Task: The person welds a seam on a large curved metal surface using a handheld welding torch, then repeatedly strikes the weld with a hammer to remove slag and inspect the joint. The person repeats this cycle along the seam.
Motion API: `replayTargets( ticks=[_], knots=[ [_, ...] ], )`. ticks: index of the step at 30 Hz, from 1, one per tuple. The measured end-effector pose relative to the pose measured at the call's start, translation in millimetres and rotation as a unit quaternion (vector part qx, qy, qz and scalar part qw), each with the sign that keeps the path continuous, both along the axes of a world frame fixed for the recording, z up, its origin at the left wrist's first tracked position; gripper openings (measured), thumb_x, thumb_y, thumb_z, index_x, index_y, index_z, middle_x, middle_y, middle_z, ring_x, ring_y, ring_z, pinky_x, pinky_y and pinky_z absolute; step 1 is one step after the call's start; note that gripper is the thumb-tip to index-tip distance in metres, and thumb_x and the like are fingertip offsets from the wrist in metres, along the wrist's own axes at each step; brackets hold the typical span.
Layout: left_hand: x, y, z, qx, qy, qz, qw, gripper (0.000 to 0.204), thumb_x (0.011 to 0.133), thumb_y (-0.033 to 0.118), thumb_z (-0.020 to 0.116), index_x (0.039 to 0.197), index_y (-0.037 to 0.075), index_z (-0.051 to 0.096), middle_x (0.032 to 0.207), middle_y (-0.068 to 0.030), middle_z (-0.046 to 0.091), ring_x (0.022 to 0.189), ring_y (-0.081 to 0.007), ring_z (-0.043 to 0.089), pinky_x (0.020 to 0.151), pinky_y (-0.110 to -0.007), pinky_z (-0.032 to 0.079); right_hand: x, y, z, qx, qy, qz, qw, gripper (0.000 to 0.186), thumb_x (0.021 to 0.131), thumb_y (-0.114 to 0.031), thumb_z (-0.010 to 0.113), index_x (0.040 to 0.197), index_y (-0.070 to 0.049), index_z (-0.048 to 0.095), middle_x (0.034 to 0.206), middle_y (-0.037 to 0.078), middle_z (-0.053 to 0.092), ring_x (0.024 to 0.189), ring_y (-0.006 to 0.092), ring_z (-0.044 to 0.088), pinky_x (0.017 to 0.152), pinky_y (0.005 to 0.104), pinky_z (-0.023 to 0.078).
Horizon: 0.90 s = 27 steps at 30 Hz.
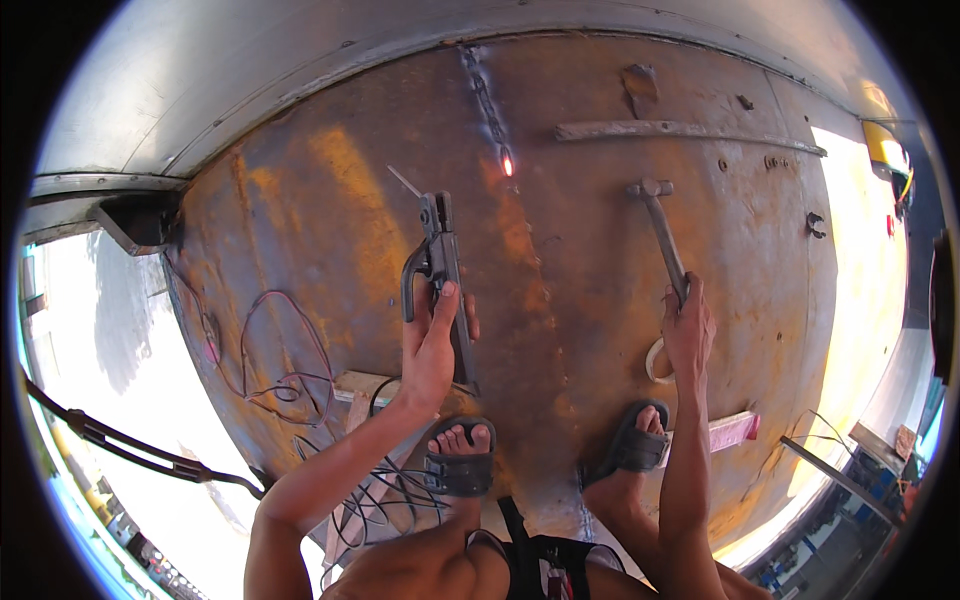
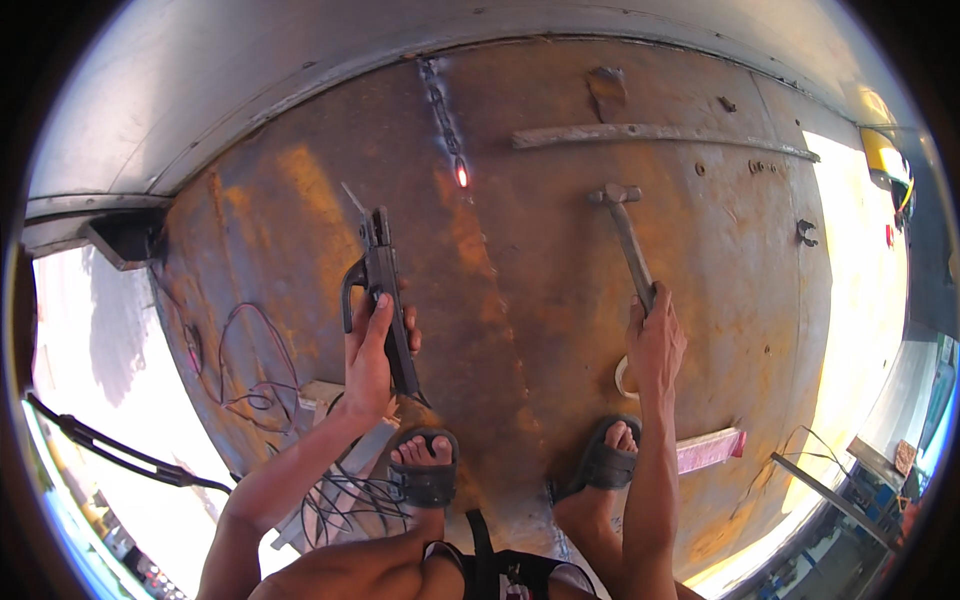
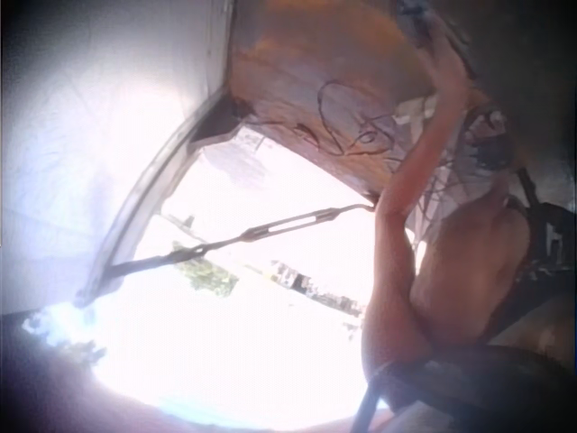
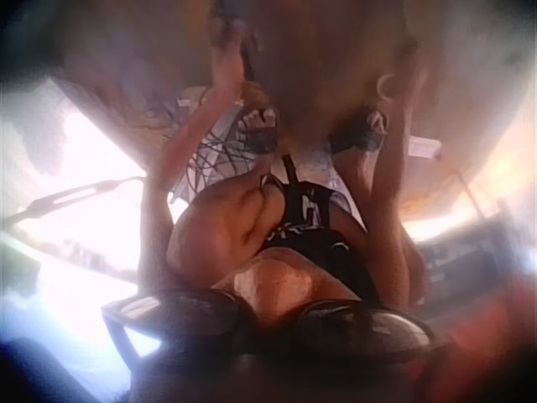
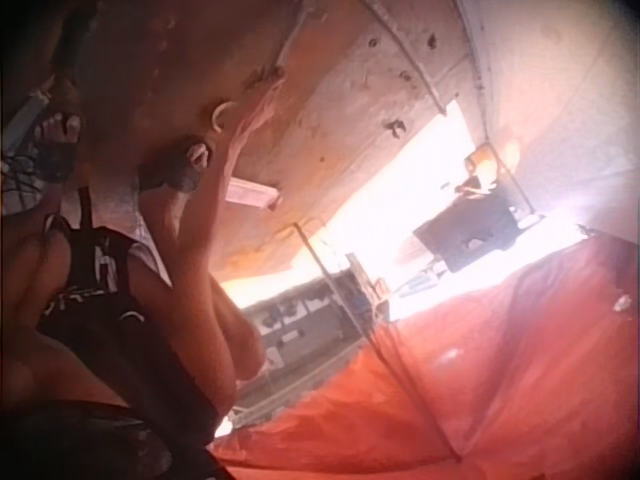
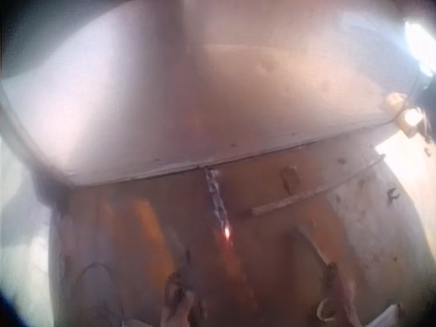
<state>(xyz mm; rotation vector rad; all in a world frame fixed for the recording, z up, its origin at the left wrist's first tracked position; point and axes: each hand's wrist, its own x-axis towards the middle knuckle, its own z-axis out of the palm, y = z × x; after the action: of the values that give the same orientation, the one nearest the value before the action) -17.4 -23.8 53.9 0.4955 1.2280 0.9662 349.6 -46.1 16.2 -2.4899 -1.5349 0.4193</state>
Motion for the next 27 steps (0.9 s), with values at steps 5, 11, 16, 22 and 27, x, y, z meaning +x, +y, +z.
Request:
replayTargets(
  ticks=[5,11,16,22,27],
  knots=[
    [4,10,4,0.008,0.01,-0.007,1.0,0.035,0.114,0.035,0.058,0.135,0.008,0.059,0.091,-0.0011,0.058,0.073,-0.011,0.056,0.067,-0.028,0.046,-28,-4,3,0.027,0.223,-0.046,0.973,0.041,0.112,-0.033,0.06,0.141,-0.004,0.056,0.084,0.012,0.068,0.073,0.0258,0.065,0.066,0.039,0.051],
    [4,14,5,0.014,0.031,0.024,0.999,0.03,0.112,0.03,0.062,0.128,0.006,0.059,0.089,0.0005,0.057,0.071,-0.0092,0.056,0.064,-0.027,0.045,-104,13,19,-0.031,0.557,-0.118,0.822,0.038,0.115,-0.041,0.054,0.137,-0.009,0.056,0.078,-0.002,0.053,0.055,0.0022,0.045,0.047,0.0193,0.034],
    [3,17,7,0.012,0.039,0.028,0.999,0.026,0.112,0.026,0.062,0.127,0.005,0.06,0.089,0.0008,0.057,0.072,-0.0087,0.053,0.064,-0.027,0.046,-129,30,24,-0.063,0.614,-0.108,0.779,0.035,0.116,-0.045,0.051,0.112,-0.01,0.053,0.077,-0.001,0.051,0.053,0.0045,0.045,0.045,0.0217,0.034],
    [-2,22,7,0.066,0.067,0.052,0.994,0.025,0.112,0.024,0.062,0.126,0.004,0.06,0.089,0.0007,0.056,0.074,-0.0077,0.052,0.064,-0.028,0.046,-140,36,23,0.016,0.571,-0.081,0.817,0.044,0.117,-0.053,0.041,0.104,-0.011,0.048,0.074,0.001,0.051,0.05,0.007,0.045,0.044,0.0249,0.036],
    [-9,28,15,0.088,0.086,0.076,0.99,0.025,0.113,0.023,0.062,0.127,0.002,0.059,0.09,0.0001,0.055,0.076,-0.0076,0.051,0.064,-0.028,0.046,-133,57,-5,-0.071,0.552,-0.067,0.828,0.049,0.117,-0.055,0.038,0.099,-0.01,0.045,0.071,0.002,0.049,0.047,0.0078,0.045,0.042,0.0266,0.036]
  ],
)
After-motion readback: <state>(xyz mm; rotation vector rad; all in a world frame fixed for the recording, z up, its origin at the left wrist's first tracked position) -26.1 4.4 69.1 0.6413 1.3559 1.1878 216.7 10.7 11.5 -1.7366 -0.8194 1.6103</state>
